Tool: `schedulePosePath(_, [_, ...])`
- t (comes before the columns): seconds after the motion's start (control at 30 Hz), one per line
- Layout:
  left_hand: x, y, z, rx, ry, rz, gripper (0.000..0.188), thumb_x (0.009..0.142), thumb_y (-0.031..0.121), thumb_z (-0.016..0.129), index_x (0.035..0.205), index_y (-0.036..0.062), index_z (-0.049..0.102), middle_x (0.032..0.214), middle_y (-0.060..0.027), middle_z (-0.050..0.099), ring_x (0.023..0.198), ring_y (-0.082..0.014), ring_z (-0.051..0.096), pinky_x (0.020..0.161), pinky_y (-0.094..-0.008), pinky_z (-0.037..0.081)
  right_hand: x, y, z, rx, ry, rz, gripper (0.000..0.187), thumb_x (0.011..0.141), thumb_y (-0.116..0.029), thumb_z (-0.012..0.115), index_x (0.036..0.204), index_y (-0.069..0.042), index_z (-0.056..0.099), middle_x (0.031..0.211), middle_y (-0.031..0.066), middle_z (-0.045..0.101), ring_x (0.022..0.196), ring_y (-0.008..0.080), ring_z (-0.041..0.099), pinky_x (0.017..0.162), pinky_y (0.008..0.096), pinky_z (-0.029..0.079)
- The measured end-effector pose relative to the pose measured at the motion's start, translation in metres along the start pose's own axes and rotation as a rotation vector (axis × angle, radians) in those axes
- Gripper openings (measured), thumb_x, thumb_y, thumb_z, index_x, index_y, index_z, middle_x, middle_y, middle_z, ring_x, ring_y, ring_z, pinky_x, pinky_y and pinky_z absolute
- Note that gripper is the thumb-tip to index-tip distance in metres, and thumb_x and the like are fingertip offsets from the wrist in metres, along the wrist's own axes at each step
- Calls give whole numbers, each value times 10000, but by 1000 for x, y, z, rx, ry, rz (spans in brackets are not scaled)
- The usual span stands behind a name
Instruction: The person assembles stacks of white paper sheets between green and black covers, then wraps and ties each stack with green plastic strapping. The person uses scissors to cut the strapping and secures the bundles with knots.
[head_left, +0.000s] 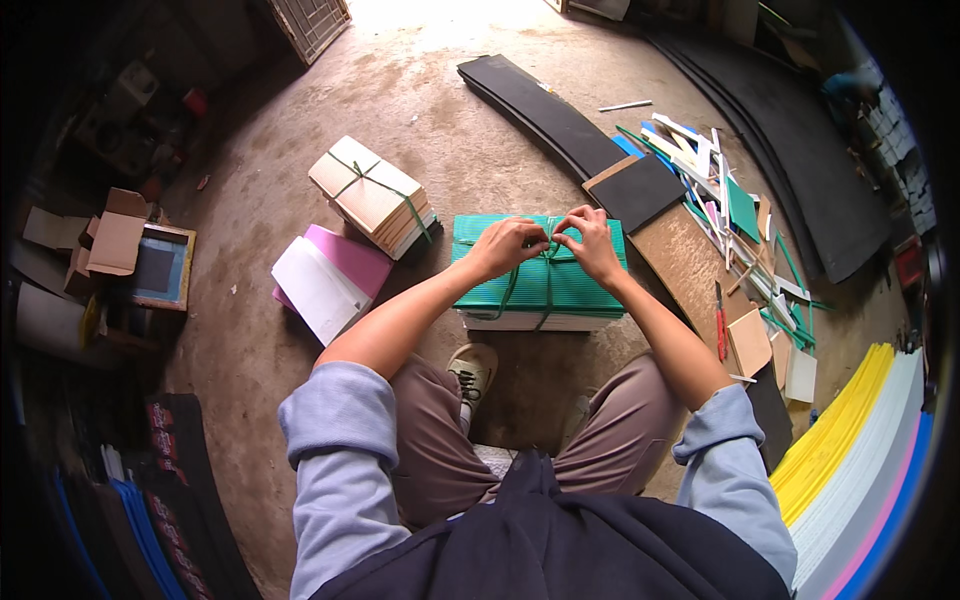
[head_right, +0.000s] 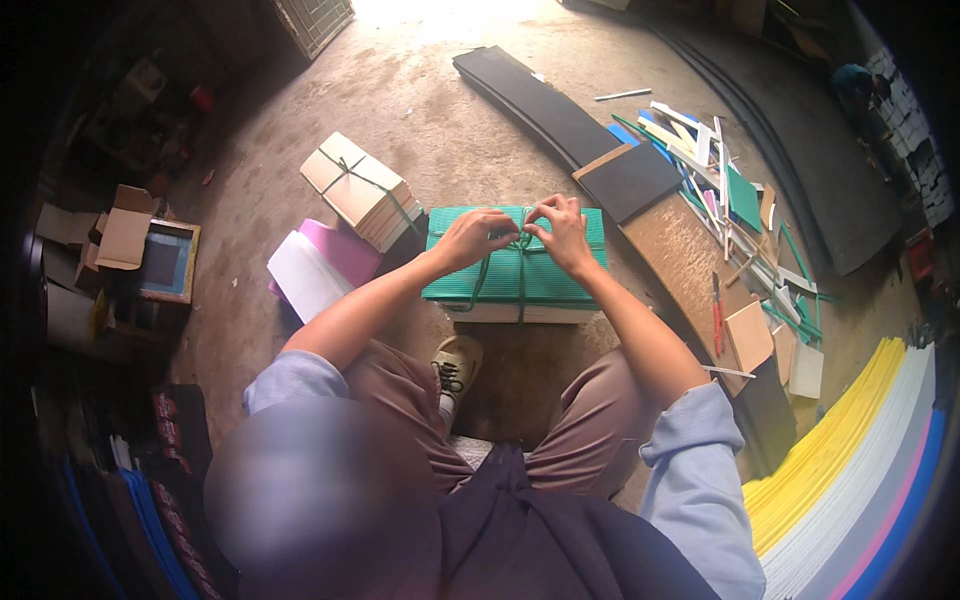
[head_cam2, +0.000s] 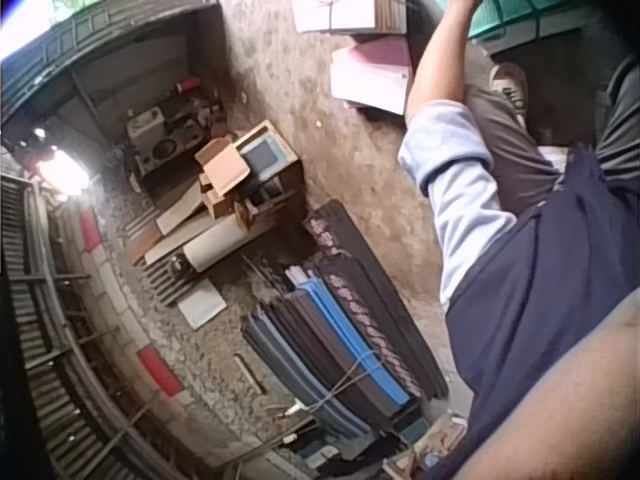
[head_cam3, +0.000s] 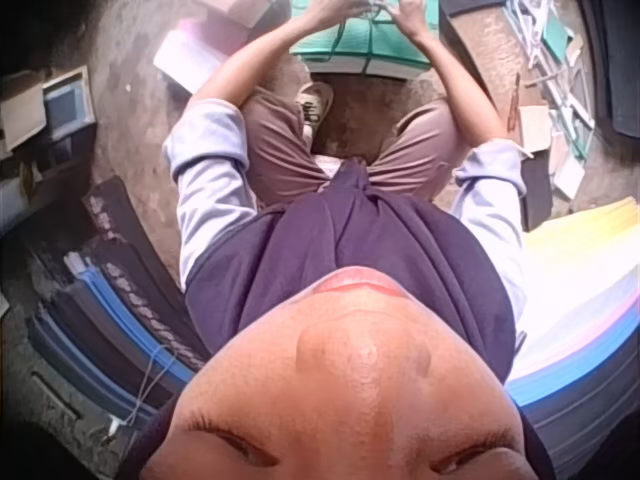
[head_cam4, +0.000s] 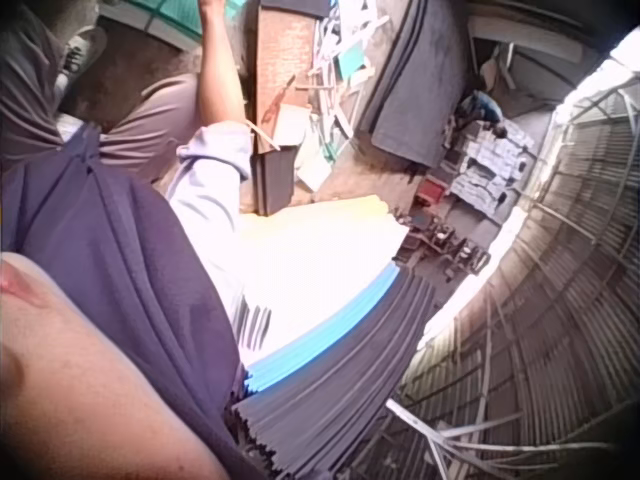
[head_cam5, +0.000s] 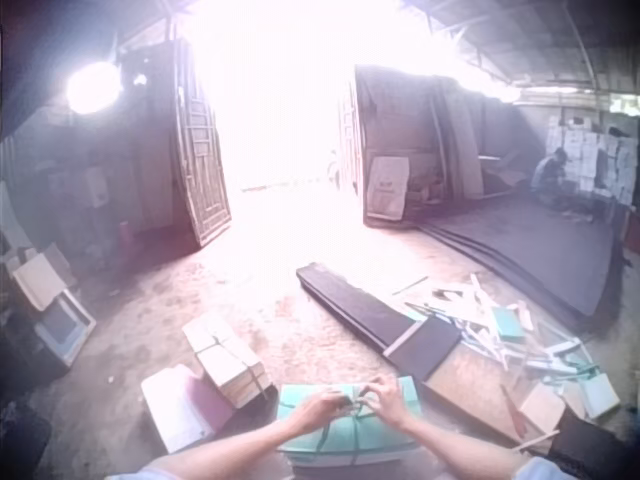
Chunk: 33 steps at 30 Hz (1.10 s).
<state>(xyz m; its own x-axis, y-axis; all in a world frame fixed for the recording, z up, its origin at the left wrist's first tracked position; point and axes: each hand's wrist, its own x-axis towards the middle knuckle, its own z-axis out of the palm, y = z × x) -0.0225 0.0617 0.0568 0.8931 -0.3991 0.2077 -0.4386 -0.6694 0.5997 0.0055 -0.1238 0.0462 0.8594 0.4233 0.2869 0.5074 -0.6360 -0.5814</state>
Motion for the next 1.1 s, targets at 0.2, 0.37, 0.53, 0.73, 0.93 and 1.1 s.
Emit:
schedulePosePath(0.2, [-6, -5, 11, -448, -71, -290, 266, 847, 276, 560, 968, 46, 616, 834, -52, 632, 813, -135, 583, 751, -274, 441, 3, 14, -3, 204, 7, 127, 289, 814, -356, 579, 835, -68, 592, 833, 76, 575, 847, 206, 519, 707, 325, 405])
schedulePosePath(0.37, [-10, -3, 15, -464, -1, -374, 287, 852, 290, 553, 964, 32, 612, 834, -67, 633, 786, -128, 583, 732, -278, 446, -1, 9, -12, 397, -436, 365, 593, 795, -564, 510, 923, 10, 581, 758, 107, 606, 669, 212, 568, 628, 336, 444])
schedulePosePath(0.53, [-11, -4, 13, -287, 32, -332, 258, 846, 257, 553, 959, 29, 602, 814, -114, 632, 733, -183, 601, 684, -311, 459, 1, -3, -6, 278, -361, 233, 443, 826, -409, 546, 963, 7, 611, 830, 131, 630, 730, 193, 590, 657, 315, 448])
schedulePosePath(0.73, [-24, 3, -12, 125, 108, 130, 171, 826, 199, 547, 786, 32, 554, 707, -105, 581, 589, -305, 577, 542, -387, 464, 3, 9, -15, 170, -214, 334, 328, 813, -319, 562, 897, -9, 629, 772, 144, 621, 697, 212, 581, 649, 332, 432])
schedulePosePath(0.93, [-57, -8, -16, 243, -112, 375, 178, 820, 191, 546, 711, 59, 494, 652, -72, 517, 544, -271, 561, 469, -374, 466, 7, 5, -1, 5, -271, 379, 327, 819, -356, 527, 955, -85, 651, 879, 131, 638, 831, 281, 604, 734, 353, 456])
schedulePosePath(1.1, [-65, -1, -14, 268, -236, 375, 108, 777, 145, 556, 744, 63, 495, 668, -71, 524, 552, -267, 566, 469, -372, 465, 11, -6, 2, -154, -260, 418, 316, 826, -385, 503, 945, -140, 665, 893, 115, 642, 848, 292, 601, 736, 394, 461])
